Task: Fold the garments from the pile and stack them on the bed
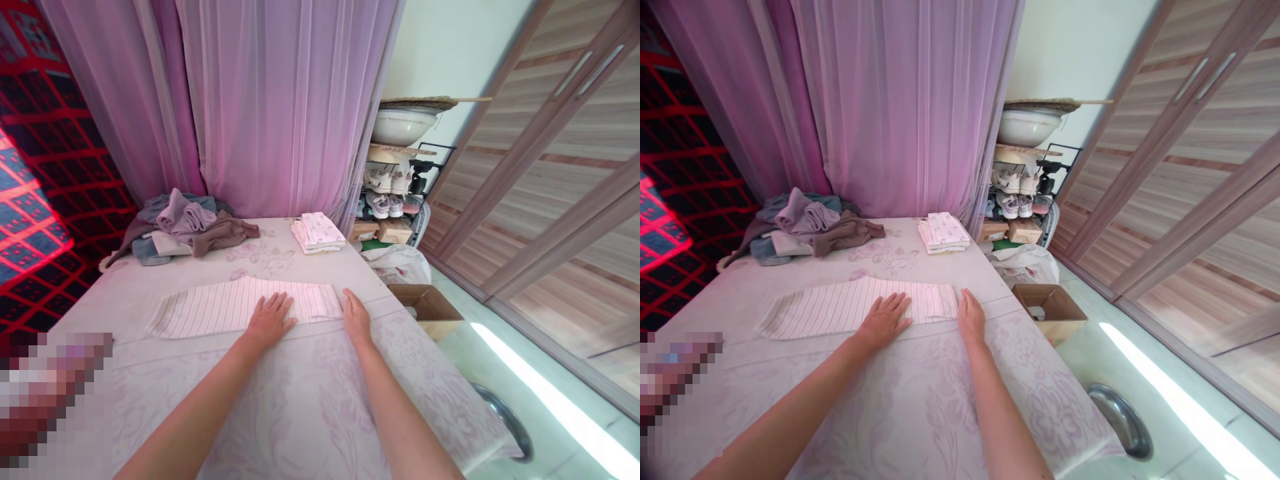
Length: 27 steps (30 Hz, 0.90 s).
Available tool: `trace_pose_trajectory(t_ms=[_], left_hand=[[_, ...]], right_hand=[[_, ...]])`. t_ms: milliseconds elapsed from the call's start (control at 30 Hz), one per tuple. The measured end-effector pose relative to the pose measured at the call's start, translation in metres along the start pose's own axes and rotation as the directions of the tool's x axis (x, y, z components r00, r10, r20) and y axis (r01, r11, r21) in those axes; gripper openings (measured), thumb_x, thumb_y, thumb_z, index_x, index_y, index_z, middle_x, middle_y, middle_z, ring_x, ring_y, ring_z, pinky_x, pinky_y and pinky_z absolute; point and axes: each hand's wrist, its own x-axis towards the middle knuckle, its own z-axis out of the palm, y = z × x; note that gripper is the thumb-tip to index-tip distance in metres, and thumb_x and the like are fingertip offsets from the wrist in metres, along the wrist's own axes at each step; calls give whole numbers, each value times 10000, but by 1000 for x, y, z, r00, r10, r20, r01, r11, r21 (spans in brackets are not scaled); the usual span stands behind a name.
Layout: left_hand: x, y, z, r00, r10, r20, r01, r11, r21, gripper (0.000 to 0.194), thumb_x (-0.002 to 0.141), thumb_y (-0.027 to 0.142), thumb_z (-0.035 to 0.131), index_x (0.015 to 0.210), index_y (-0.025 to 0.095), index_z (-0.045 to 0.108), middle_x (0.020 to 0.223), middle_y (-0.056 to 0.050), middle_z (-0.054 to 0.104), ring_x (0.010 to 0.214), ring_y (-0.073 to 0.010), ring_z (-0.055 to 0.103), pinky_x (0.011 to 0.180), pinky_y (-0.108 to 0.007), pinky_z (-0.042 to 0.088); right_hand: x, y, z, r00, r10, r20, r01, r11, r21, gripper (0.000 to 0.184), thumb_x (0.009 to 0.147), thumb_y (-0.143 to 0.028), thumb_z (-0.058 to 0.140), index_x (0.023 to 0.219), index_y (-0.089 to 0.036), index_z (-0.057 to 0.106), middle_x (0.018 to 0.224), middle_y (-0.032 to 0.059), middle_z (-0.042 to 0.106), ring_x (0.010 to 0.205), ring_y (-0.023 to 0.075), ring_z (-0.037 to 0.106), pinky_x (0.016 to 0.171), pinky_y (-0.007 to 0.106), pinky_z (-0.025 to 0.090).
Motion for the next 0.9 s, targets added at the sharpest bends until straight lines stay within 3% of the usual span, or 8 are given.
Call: trace_pose_trajectory(t_ms=[133,200,300,533,833,900], left_hand=[[-58,-45,4,979,-155,-132,169,980,103,597,925,553,281,1411,232,414,1506,-68,357,1404,-278,263,1136,-508,152],[-83,-65,6,946,-266,-184,292,948,128,611,924,547,281,1418,209,407,1515,-82,335,1407,-292,252,1129,-518,156],[-107,-82,6,909,-383,-161,403,908,113,590,926,529,288,1432,241,383,1523,-61,322,1404,-295,259,1113,-527,189],[-108,-78,2,886,-447,-123,456,888,59,594,921,537,303,1449,269,341,1539,-45,288,1417,-282,225,1119,-533,163],[-111,-78,4,889,-430,-157,440,898,33,584,923,529,327,1450,276,338,1531,-85,303,1408,-304,245,1107,-556,185],[-112,-78,4,906,-381,-186,395,917,45,547,932,494,339,1442,297,348,1529,-86,308,1408,-309,243,1105,-566,182]], right_hand=[[-22,20,-5,988,100,-122,-74,976,203,532,872,-428,288,1139,-139,647,1183,116,655,1125,210,578,995,343,423],[-27,22,-6,991,78,-113,-53,976,211,510,843,-432,329,1099,-144,664,1148,115,670,1095,217,593,981,350,434],[-27,18,-4,995,30,-98,-16,990,140,478,818,-412,364,1069,-149,674,1128,115,677,1070,225,602,974,362,437],[-23,19,0,993,-68,-100,66,997,-32,389,801,-339,400,1010,-191,693,1065,87,695,975,214,626,918,355,462],[-21,29,5,981,-154,-115,138,981,-133,395,802,-349,388,1005,-186,685,1004,93,701,887,215,632,844,344,480],[-22,31,5,968,-199,-149,175,971,-162,388,807,-343,390,1008,-182,679,1025,99,696,918,220,625,856,350,473]])
